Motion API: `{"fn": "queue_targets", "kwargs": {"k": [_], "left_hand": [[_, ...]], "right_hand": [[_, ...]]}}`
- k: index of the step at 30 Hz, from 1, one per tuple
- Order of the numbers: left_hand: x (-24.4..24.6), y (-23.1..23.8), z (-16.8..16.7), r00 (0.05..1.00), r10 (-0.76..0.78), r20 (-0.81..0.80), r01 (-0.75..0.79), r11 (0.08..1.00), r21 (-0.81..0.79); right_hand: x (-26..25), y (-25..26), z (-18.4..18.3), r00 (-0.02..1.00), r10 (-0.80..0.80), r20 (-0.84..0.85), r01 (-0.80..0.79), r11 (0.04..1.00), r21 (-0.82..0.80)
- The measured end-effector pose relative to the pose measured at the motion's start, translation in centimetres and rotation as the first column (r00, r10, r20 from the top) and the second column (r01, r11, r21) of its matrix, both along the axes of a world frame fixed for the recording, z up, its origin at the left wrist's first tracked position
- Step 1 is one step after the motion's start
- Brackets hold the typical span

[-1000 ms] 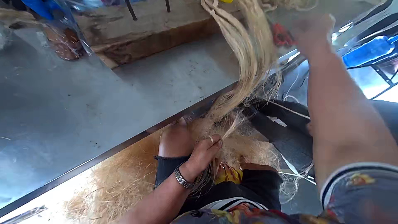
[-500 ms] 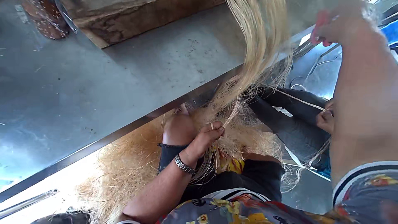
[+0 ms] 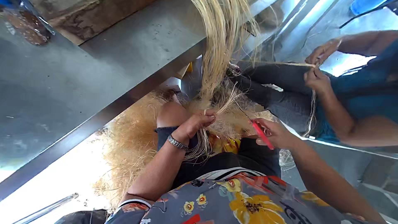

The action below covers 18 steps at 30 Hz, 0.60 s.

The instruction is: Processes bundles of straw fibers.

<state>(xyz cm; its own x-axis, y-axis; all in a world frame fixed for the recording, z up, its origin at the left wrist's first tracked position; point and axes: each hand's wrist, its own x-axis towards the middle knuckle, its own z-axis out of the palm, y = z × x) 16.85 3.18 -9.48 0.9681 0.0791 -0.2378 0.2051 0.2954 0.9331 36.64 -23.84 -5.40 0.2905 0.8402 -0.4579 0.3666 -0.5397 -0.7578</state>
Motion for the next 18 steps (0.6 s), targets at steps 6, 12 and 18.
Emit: {"fn": "queue_targets", "kwargs": {"k": [6,12,18], "left_hand": [[-0.8,-0.8,-0.4,0.997,-0.022,-0.078,0.025,0.999,0.04],[-1.2,-0.9,-0.4,0.991,0.014,-0.131,-0.003,0.996,0.085],[-0.4,-0.6,0.3,0.991,-0.004,-0.13,0.015,0.997,0.082]], "right_hand": [[-1.7,0.8,-0.2,0.995,-0.093,0.025,0.09,0.992,0.087],[-1.9,0.4,-0.8,0.99,-0.142,-0.007,0.141,0.977,0.161],[-2.5,0.1,-0.8,0.985,-0.157,0.069,0.142,0.973,0.18]]}}
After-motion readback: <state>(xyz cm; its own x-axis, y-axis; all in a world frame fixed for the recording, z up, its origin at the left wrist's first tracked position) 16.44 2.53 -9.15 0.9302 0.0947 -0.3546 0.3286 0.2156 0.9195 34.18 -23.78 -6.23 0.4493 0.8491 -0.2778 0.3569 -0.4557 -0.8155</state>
